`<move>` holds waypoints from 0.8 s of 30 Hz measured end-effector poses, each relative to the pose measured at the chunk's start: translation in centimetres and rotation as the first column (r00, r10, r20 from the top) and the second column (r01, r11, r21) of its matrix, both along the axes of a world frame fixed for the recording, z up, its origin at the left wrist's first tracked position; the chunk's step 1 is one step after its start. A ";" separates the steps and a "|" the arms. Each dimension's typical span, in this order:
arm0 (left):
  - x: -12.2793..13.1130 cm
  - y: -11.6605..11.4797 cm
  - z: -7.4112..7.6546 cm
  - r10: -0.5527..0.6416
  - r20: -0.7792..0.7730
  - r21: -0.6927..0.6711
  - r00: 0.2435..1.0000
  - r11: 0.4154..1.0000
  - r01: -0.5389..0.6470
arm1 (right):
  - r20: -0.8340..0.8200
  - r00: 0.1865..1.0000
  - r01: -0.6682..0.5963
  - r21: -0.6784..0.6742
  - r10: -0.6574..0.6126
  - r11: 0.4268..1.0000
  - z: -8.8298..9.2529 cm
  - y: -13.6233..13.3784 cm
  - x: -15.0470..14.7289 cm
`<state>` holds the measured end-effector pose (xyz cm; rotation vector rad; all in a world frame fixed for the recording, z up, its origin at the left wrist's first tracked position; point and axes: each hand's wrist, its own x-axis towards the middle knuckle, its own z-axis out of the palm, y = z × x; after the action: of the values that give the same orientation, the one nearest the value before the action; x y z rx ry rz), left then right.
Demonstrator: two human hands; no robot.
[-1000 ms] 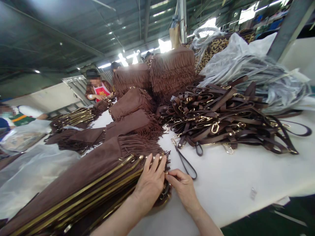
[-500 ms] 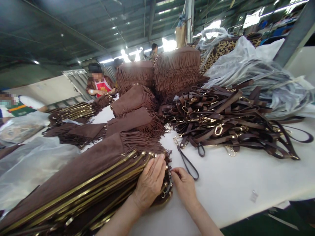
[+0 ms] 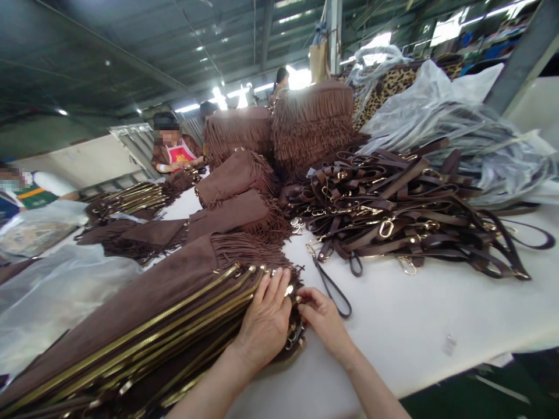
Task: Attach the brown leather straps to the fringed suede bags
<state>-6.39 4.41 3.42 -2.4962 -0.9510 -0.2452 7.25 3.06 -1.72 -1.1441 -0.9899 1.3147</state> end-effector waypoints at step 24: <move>0.1 -0.1 -1.6 -0.034 0.106 0.052 0.994 0.998 0.029 | -0.003 0.933 0.358 -0.086 -0.359 0.930 -0.9 -1.3 -2.0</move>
<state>-6.29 4.31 1.85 -2.4747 -0.9362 -0.4109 5.20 1.79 -2.67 -1.3051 -0.6749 1.0760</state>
